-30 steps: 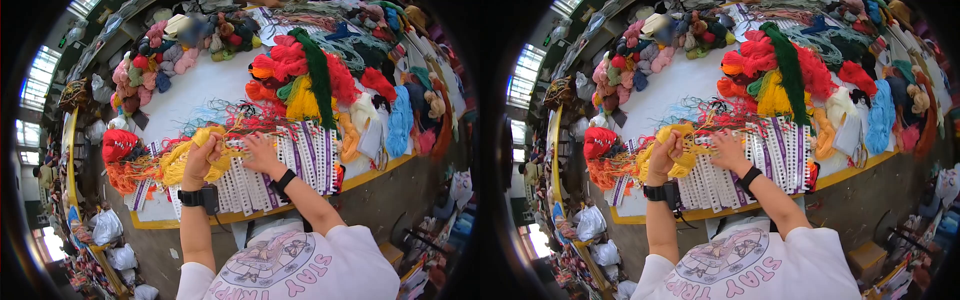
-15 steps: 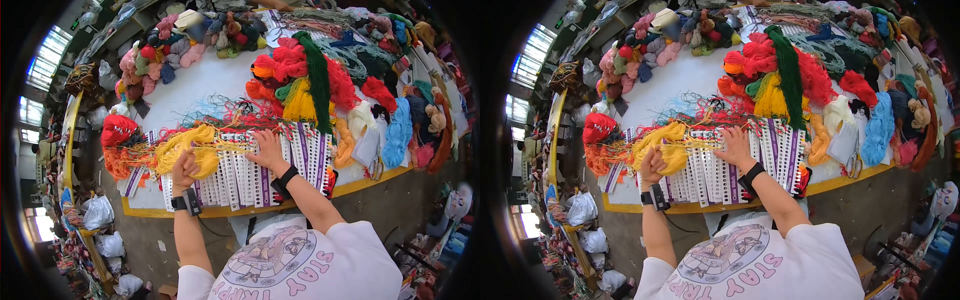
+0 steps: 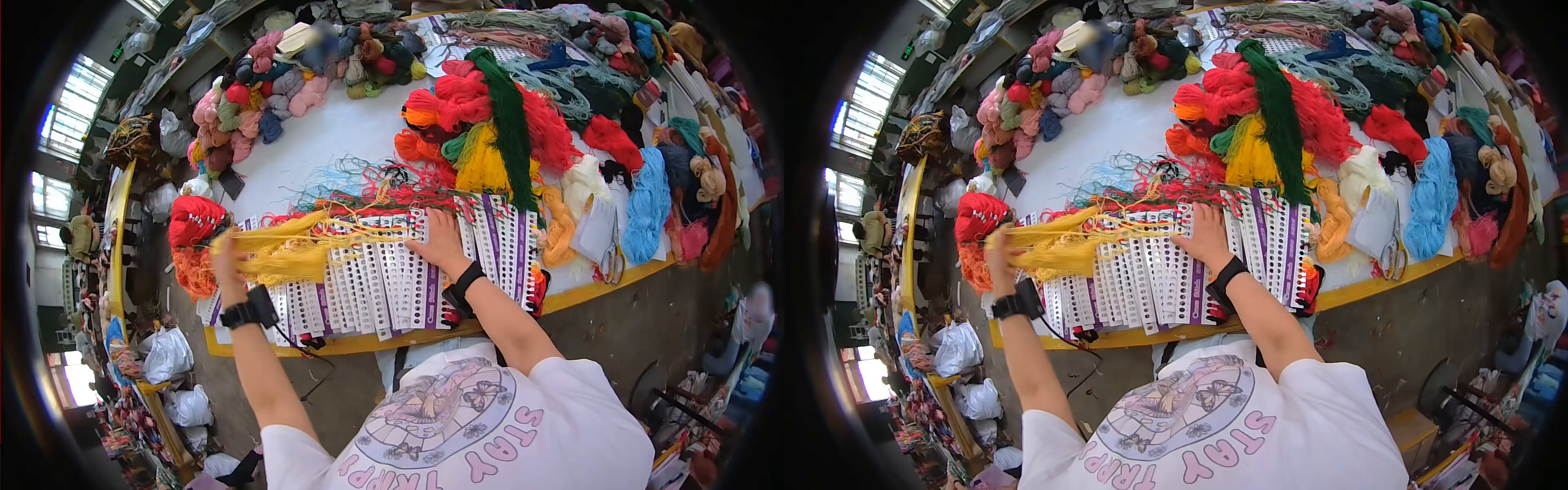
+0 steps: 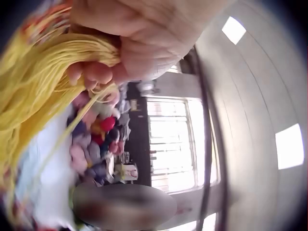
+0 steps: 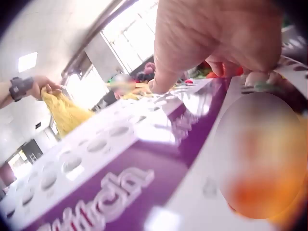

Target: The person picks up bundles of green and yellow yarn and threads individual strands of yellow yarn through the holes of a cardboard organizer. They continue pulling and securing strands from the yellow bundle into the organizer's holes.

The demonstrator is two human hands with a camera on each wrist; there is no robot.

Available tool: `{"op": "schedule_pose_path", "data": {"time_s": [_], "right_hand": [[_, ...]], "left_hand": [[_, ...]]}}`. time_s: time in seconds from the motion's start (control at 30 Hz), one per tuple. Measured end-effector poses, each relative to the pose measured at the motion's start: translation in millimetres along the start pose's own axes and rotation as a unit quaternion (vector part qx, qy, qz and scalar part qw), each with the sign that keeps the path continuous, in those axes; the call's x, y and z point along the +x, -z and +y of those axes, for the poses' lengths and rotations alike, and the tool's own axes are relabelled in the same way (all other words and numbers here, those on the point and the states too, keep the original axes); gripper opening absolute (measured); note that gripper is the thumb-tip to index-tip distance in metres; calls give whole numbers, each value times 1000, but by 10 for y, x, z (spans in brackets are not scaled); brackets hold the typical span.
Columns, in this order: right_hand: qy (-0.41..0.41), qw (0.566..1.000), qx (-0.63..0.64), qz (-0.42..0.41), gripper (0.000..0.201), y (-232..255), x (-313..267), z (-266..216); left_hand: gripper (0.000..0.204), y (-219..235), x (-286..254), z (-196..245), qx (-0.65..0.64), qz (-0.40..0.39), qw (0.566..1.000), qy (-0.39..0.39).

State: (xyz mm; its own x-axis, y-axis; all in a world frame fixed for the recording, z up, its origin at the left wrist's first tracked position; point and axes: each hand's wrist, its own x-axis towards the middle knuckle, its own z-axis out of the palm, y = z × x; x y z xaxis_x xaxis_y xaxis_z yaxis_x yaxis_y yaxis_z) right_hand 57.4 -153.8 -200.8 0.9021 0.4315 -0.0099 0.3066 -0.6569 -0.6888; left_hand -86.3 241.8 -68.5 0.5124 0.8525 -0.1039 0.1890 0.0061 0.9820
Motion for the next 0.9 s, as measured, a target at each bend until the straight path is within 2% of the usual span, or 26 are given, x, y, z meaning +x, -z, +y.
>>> {"op": "schedule_pose_path", "data": {"time_s": [0.03, 0.1, 0.13, 0.23, 0.3, 0.33, 0.37, 0.43, 0.5, 0.53, 0.57, 0.63, 0.67, 0.7, 0.77, 0.8, 0.83, 0.9], "right_hand": [[7, 1000, 0, 10, 81, 29, 28, -45], [20, 999, -4, 32, 77, 75, 106, -69], [64, 995, 22, 77, 65, 92, 155, 2], [-20, 998, 65, -14, 53, 556, 347, 117], [10, 999, 11, 50, 47, 601, 487, 333], [26, 996, -15, 83, 45, 580, 514, 441], [33, 997, -51, 42, 44, 528, 510, 549], [49, 990, -123, -39, 42, 438, 527, 712], [6, 992, -33, -125, 40, 658, 517, 570], [-15, 986, 12, -168, 40, 733, 496, 503], [16, 996, -12, -91, 38, 682, 443, 523], [81, 993, -57, 62, 33, 519, 236, 570], [126, 950, -186, 215, 23, 502, 180, 478], [113, 963, -108, 221, 19, 552, 215, 320], [80, 972, 46, 218, 11, 660, 215, 6], [35, 966, 222, 128, 11, 718, 179, -181], [-3, 946, 314, 78, 12, 819, 131, -390], [-75, 871, 485, -24, 15, 958, 57, -750]], "left_hand": [[24, 157, 201, 9, 138, 92, 979, -117], [21, 92, 107, 543, 154, 135, 970, -133], [21, 11, 17, 742, 148, 105, 972, -148], [22, -340, -319, 1121, 139, 28, 974, -177], [23, -625, -533, 1221, 150, -9, 972, -182], [23, -790, -659, 1205, 133, -69, 972, -181], [23, -961, -812, 1189, 115, -128, 968, -181], [25, -1313, -1167, 1146, 53, -246, 961, -110], [28, -1508, -1337, 973, -93, -301, 947, -54], [29, -1577, -1445, 938, -98, -328, 939, -45], [29, -1653, -1558, 911, -102, -352, 930, -36], [34, -1857, -1702, 729, -189, -415, 887, 70], [36, -1948, -1717, 611, -250, -425, 859, 140], [39, -2042, -1691, 530, -309, -432, 822, 204], [45, -2089, -1703, 462, -299, -422, 834, 190], [45, -2101, -1720, 451, -299, -414, 836, 199], [45, -2122, -1729, 450, -299, -407, 838, 207], [49, -2151, -1730, 423, -254, -421, 851, 185]]}}
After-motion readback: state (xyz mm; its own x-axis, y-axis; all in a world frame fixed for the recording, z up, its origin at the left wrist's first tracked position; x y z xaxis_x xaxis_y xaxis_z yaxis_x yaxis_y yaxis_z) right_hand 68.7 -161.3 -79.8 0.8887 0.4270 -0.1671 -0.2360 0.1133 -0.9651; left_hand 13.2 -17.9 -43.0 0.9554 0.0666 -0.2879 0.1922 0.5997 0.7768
